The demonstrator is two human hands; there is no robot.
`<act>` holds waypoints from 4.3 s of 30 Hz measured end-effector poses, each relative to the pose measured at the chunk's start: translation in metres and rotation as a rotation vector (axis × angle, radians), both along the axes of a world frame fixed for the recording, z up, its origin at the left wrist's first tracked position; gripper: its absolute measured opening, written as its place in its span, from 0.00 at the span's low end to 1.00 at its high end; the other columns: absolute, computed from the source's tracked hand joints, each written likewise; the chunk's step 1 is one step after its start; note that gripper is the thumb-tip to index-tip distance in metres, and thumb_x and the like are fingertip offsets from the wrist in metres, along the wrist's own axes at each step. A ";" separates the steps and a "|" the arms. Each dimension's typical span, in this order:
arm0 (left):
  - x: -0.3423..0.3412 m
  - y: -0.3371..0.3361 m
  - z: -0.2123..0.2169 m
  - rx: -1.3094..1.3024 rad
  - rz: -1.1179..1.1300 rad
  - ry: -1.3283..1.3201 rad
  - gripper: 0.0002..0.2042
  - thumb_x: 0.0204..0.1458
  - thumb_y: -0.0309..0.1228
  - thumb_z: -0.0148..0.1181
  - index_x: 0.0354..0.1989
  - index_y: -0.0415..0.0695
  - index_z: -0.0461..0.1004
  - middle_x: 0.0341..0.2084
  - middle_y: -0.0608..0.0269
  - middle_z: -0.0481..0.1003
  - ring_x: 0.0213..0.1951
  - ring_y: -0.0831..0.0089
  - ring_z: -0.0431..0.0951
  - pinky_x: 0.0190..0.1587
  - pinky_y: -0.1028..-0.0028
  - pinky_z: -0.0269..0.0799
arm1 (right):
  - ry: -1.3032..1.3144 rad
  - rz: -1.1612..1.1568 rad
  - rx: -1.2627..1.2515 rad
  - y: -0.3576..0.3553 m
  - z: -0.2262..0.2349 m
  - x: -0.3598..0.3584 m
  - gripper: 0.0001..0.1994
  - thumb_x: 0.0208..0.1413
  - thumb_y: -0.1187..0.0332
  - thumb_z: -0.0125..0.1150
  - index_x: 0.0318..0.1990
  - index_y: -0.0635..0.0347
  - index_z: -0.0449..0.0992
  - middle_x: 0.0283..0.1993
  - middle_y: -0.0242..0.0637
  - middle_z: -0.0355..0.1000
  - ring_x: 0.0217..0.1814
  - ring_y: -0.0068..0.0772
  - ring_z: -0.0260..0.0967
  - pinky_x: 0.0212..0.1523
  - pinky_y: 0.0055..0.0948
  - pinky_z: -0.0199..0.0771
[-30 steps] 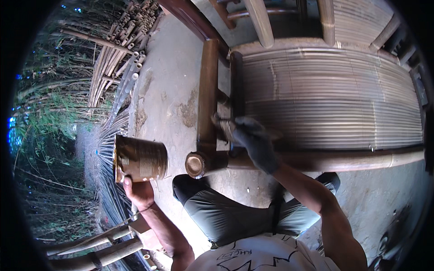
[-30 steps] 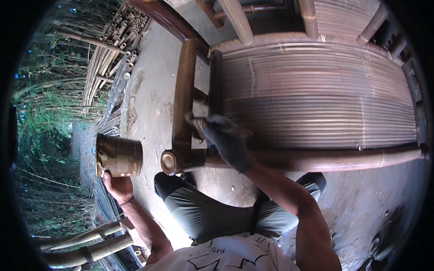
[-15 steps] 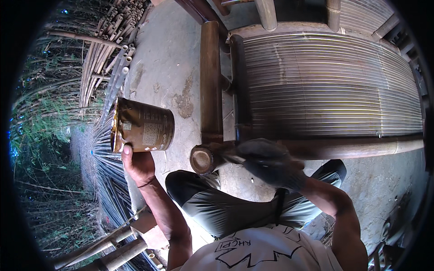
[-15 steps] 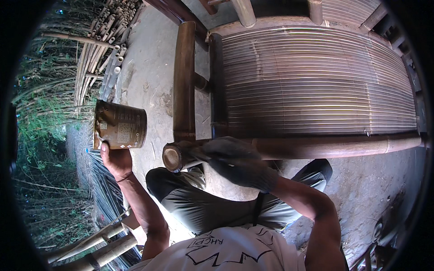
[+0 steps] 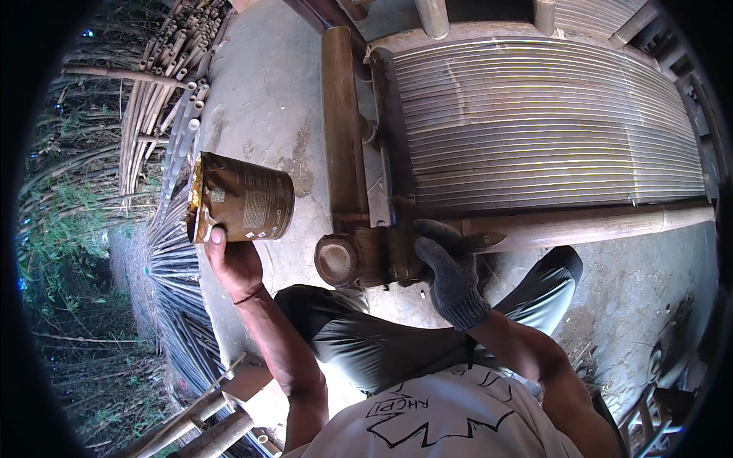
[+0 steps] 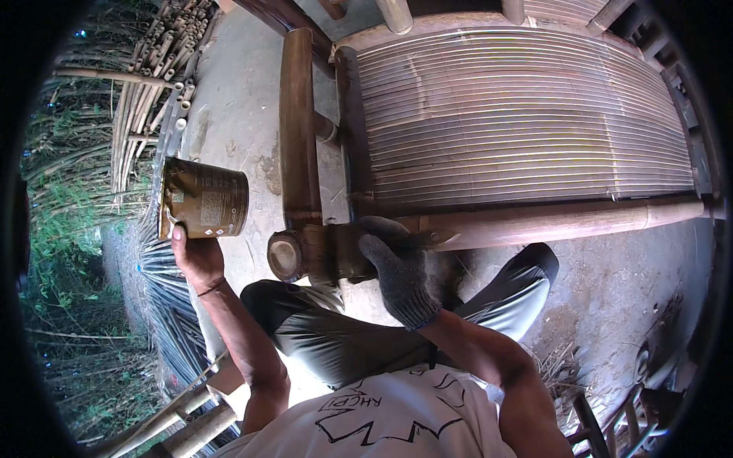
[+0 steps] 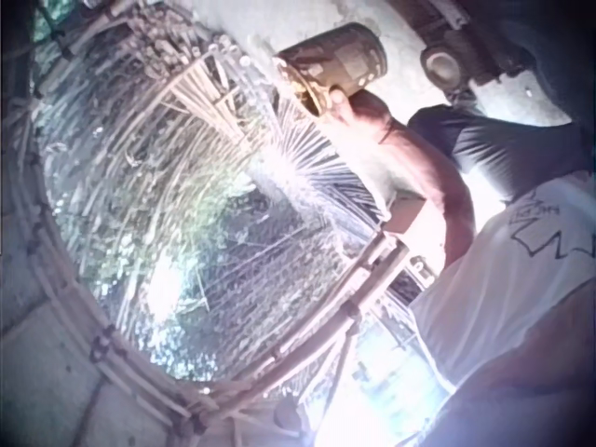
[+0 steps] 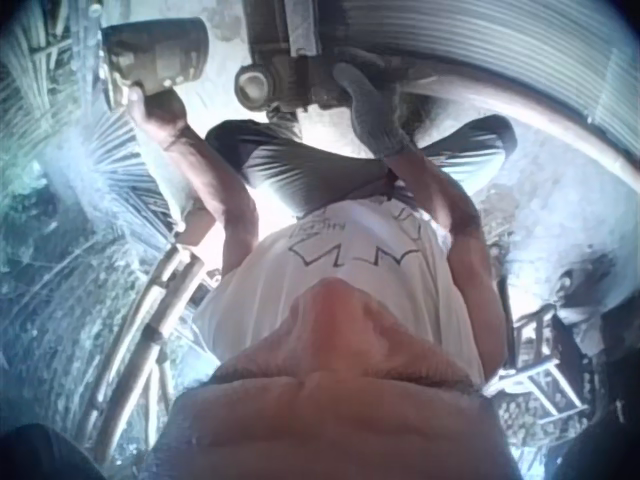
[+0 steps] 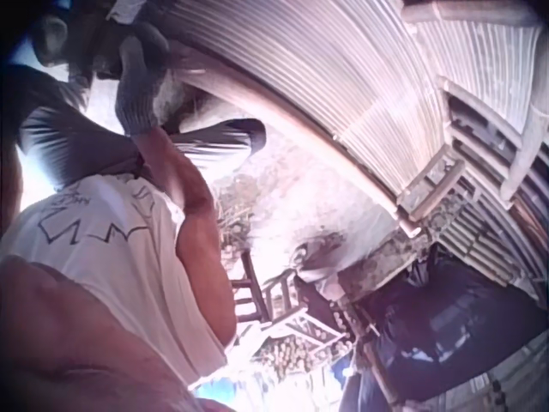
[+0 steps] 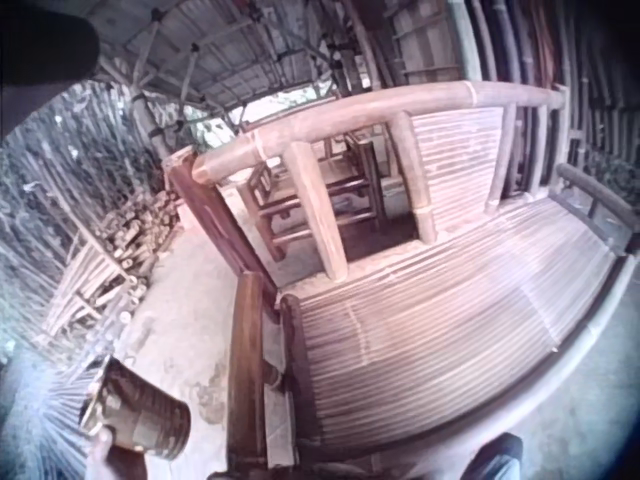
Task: The person applies a dark varnish to a bamboo chair using a brush. They dip the brush into a can and coat the chair's frame and seat, moving around the chair to cover different sections. The person then moves to a second bamboo chair and continues the varnishing process.
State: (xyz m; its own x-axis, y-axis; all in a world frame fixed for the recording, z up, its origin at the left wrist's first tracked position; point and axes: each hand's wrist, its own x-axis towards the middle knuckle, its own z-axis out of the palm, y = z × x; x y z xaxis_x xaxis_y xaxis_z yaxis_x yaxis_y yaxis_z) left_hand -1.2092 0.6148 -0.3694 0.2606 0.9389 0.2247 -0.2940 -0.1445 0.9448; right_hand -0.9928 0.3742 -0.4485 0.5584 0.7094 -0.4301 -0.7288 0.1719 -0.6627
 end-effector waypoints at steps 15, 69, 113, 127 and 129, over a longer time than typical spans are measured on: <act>0.015 0.014 -0.020 -0.017 -0.057 -0.006 0.32 0.55 0.43 0.63 0.65 0.41 0.64 0.61 0.58 0.69 0.62 0.65 0.67 0.65 0.61 0.59 | -1.137 0.381 -0.400 0.104 -0.014 0.043 0.14 0.57 0.55 0.57 0.39 0.55 0.79 0.33 0.49 0.78 0.38 0.52 0.78 0.39 0.45 0.78; 0.021 0.010 -0.017 0.058 0.106 -0.014 0.35 0.44 0.36 0.73 0.61 0.38 0.67 0.54 0.59 0.74 0.56 0.68 0.73 0.62 0.66 0.63 | -2.124 0.139 0.373 0.284 0.089 0.229 0.20 0.54 0.73 0.64 0.54 0.45 0.78 0.59 0.35 0.73 0.60 0.43 0.72 0.61 0.39 0.74; 0.018 0.021 -0.031 0.024 0.090 -0.068 0.30 0.46 0.33 0.73 0.58 0.37 0.70 0.53 0.58 0.75 0.55 0.67 0.73 0.64 0.65 0.61 | -1.651 0.884 0.348 0.080 0.017 0.134 0.09 0.58 0.66 0.58 0.46 0.48 0.77 0.42 0.37 0.78 0.45 0.42 0.77 0.46 0.39 0.79; 0.017 0.016 -0.024 0.019 0.095 -0.048 0.29 0.46 0.33 0.73 0.57 0.36 0.71 0.51 0.57 0.76 0.53 0.67 0.74 0.63 0.66 0.62 | -1.132 0.915 0.353 0.081 0.012 0.140 0.07 0.59 0.66 0.62 0.43 0.52 0.82 0.45 0.36 0.80 0.44 0.39 0.79 0.48 0.36 0.79; 0.017 0.015 -0.023 0.032 0.126 -0.051 0.29 0.46 0.33 0.73 0.56 0.36 0.71 0.50 0.57 0.76 0.52 0.67 0.75 0.63 0.66 0.62 | -1.313 1.159 0.445 0.073 0.039 0.148 0.06 0.59 0.66 0.62 0.41 0.52 0.82 0.44 0.36 0.80 0.45 0.41 0.78 0.52 0.37 0.77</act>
State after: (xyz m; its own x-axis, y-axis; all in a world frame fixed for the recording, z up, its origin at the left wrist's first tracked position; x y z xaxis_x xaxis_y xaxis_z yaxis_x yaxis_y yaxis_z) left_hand -1.1918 0.6294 -0.3925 0.1283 0.9558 0.2645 -0.3187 -0.2128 0.9237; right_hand -0.8447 0.4467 -0.4098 -0.4681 0.8713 0.1473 0.3100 0.3181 -0.8960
